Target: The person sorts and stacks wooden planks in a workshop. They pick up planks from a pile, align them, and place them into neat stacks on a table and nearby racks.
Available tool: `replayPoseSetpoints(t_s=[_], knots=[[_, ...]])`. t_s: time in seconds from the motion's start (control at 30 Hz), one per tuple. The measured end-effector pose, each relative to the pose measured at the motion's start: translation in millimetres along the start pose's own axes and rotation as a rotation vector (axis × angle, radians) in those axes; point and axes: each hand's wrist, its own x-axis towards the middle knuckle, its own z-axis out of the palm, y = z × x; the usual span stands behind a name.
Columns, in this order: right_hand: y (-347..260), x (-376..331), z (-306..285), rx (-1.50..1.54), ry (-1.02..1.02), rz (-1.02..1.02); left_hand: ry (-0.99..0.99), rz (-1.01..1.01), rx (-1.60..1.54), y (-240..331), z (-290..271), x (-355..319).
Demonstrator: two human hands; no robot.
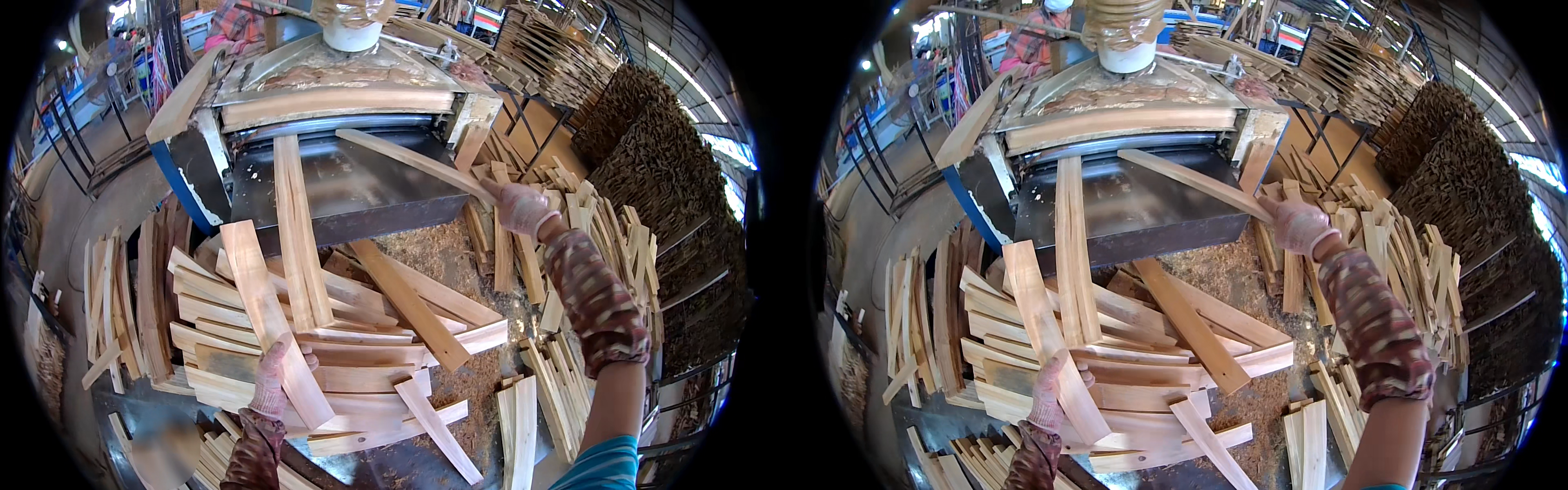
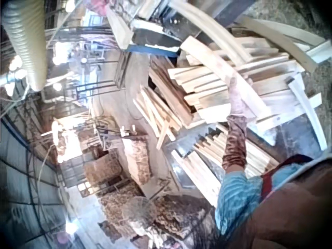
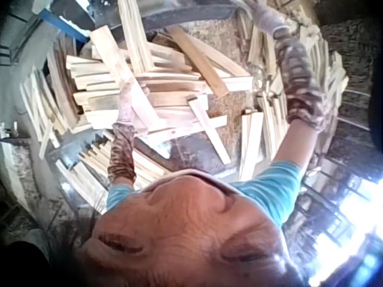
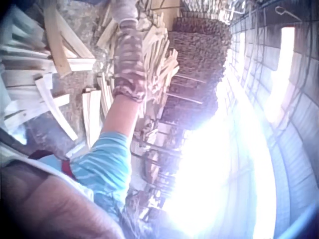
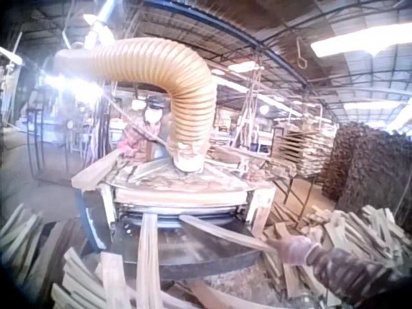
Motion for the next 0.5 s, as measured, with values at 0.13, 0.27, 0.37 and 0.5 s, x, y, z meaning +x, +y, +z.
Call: replayPoseSetpoints(t_s=[0.13, 0.27, 0.37, 0.5], knots=[[69, -1, 40, 0.122, 0.018, 0.079, 0.06, 0.009, 0.108, 1, 7, -3], [97, -4, 13, -0.09, -0.039, 0.1, 0.02, 0.052, 0.06, -8, 5, 4], [59, -3, 6, -0.132, -0.088, 0.11, -0.049, 0.055, -0.097, -16, -11, 2], [44, -6, 42, -0.048, -0.056, 0.022, -0.116, 0.061, -0.073, -14, -12, 2]])
